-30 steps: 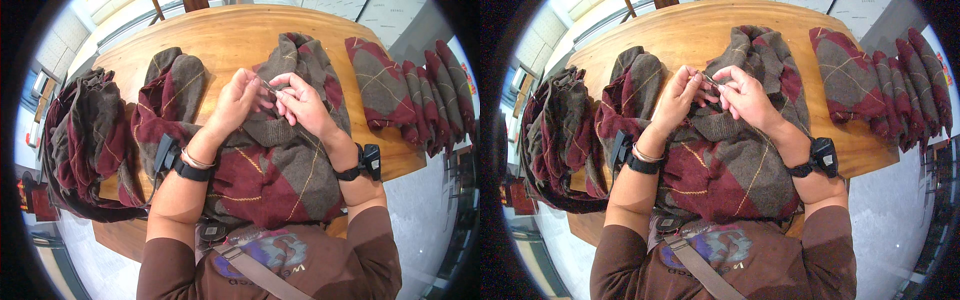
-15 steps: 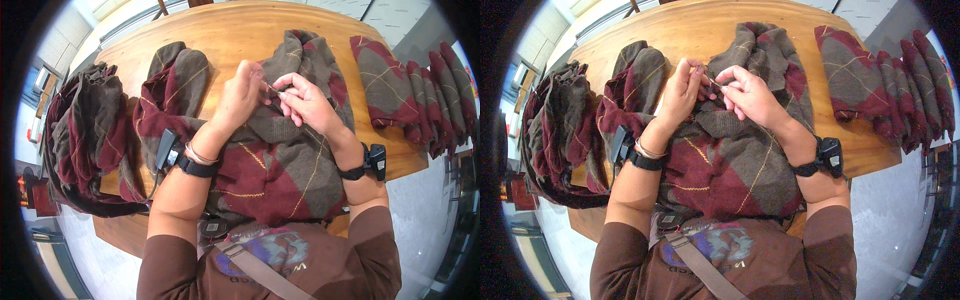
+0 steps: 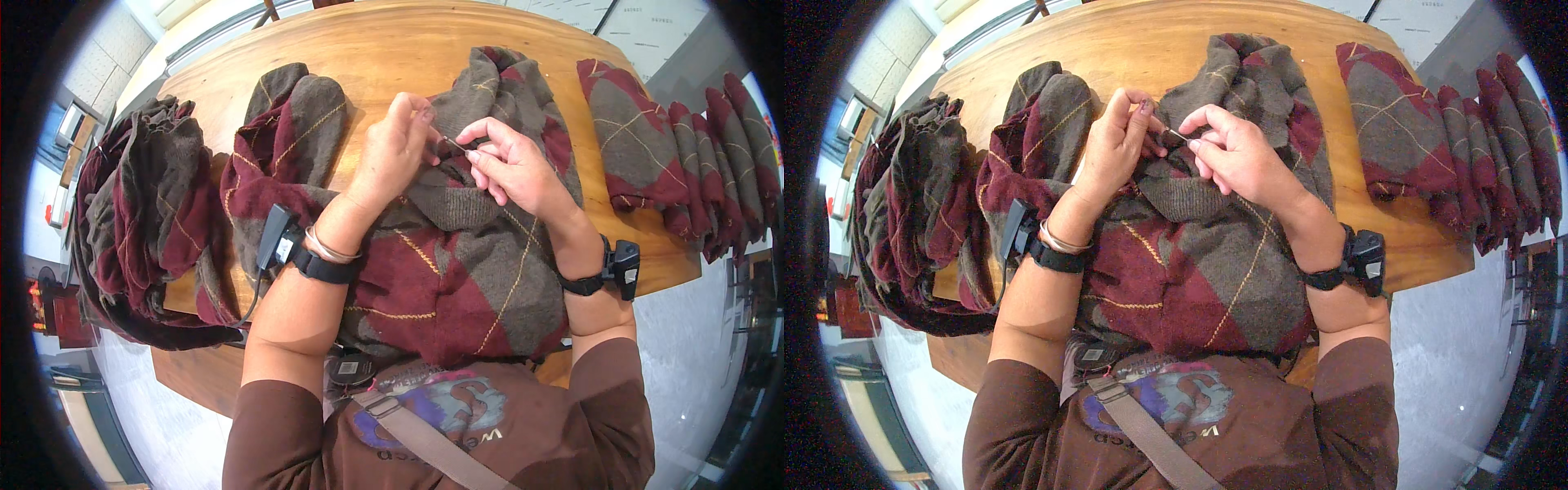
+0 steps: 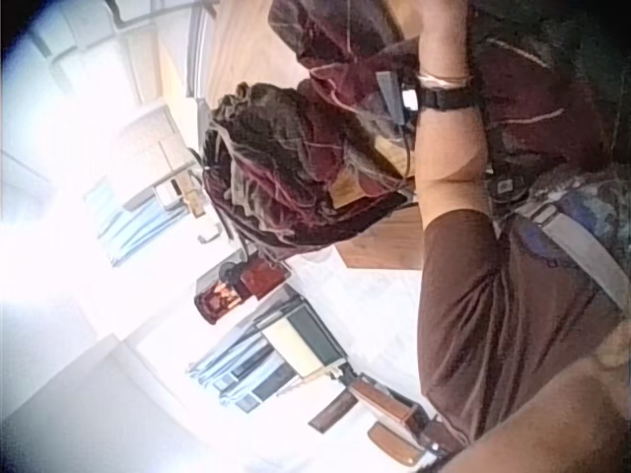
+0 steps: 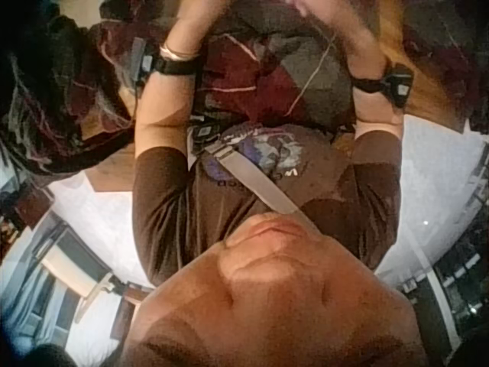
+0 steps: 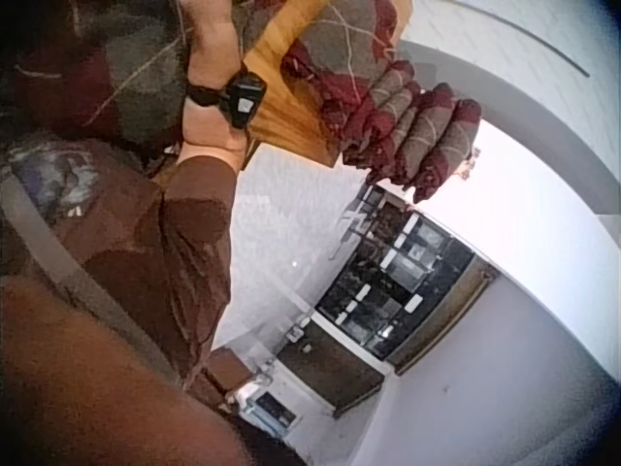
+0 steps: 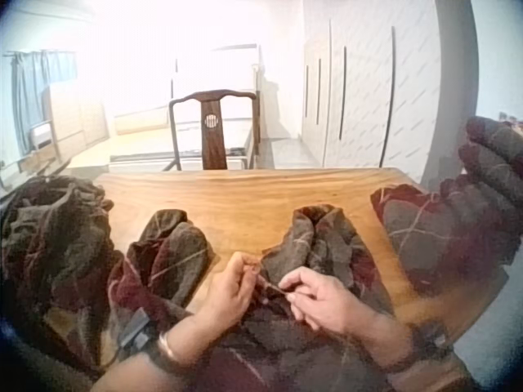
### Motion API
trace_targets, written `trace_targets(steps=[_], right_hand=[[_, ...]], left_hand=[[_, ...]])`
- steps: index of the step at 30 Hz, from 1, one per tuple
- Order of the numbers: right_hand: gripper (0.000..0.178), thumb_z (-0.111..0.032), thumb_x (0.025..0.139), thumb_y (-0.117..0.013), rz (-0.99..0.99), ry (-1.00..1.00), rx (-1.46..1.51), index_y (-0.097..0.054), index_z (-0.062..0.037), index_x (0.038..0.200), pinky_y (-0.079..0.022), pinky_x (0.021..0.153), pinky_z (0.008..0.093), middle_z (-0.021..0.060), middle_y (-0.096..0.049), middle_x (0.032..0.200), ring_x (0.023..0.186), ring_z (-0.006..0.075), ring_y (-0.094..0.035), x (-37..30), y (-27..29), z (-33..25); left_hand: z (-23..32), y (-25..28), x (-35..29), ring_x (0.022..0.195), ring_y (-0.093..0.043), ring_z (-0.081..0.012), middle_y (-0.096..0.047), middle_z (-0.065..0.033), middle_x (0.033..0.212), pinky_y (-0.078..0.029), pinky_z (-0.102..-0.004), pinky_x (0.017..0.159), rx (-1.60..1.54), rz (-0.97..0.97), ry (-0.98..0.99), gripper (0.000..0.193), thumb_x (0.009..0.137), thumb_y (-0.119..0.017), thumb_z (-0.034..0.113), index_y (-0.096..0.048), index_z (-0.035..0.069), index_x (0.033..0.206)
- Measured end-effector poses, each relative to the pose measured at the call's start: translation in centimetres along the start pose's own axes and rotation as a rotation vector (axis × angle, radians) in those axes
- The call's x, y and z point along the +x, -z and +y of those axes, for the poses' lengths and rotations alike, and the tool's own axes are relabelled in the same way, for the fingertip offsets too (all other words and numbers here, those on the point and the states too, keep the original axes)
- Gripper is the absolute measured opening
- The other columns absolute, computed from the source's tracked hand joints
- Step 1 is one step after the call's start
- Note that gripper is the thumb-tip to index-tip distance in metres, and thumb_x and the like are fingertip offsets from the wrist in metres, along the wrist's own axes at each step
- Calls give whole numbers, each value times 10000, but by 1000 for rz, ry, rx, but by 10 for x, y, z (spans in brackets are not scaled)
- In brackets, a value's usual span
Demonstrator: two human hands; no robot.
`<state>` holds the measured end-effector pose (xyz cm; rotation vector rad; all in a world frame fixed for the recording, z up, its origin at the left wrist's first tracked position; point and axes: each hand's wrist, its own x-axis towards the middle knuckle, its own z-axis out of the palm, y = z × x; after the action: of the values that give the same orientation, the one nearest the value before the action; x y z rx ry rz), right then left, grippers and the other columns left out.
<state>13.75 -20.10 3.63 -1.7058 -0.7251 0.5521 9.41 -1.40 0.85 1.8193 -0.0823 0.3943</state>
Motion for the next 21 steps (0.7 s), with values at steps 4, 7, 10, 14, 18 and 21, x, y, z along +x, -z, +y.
trace_targets(steps=[4, 7, 10, 14, 18, 21], right_hand=[[140, -78, 928, -484, -7, -7, -45, -531, -36, 1054, -351, 405, 199, 4, -539, 614, 433, 42, -433, 0, 5, -2], [146, -90, 928, -483, -20, -4, -41, -534, -36, 1053, -347, 405, 198, 1, -540, 618, 435, 40, -432, -1, 13, 0], [144, -103, 921, -485, -48, -17, -55, -547, -27, 1027, -341, 408, 199, -3, -536, 609, 439, 39, -434, -2, 19, -3], [134, -110, 911, -485, -151, -38, -123, -561, -15, 968, -326, 411, 199, -9, -528, 591, 441, 37, -424, -5, 30, -6], [127, -111, 904, -488, -212, -89, -70, -565, -19, 948, -314, 423, 198, -15, -523, 585, 446, 31, -409, -5, 32, -12], [124, -110, 900, -493, -232, -107, -33, -570, -25, 948, -310, 437, 196, -26, -514, 581, 465, 24, -408, -2, 39, -6]], left_hand=[[-7, 4, 1, 681, -592, -79, -628, -47, 794, -481, -220, 582, 1, -28, -64, 154, 939, -566, 155, -543, 36, 1034], [-5, 6, 1, 737, -571, -49, -632, -18, 797, -478, -221, 621, 143, -76, -182, 185, 859, -672, 138, -608, 31, 996], [-8, 4, 0, 739, -591, -73, -651, -25, 813, -479, -234, 639, 250, -48, -164, 190, 793, -725, 127, -657, 30, 943], [-3, 4, 0, 734, -616, -127, -662, -47, 816, -486, -256, 653, 369, -51, -223, 127, 775, -720, 108, -683, 36, 873], [-1, 3, -3, 733, -634, -182, -665, -80, 823, -495, -282, 657, 430, -44, -222, 109, 768, -716, 107, -690, 53, 860], [-1, 1, -3, 726, -639, -185, -666, -78, 815, -498, -284, 658, 439, -24, -255, 99, 771, -711, 104, -687, 54, 853]])
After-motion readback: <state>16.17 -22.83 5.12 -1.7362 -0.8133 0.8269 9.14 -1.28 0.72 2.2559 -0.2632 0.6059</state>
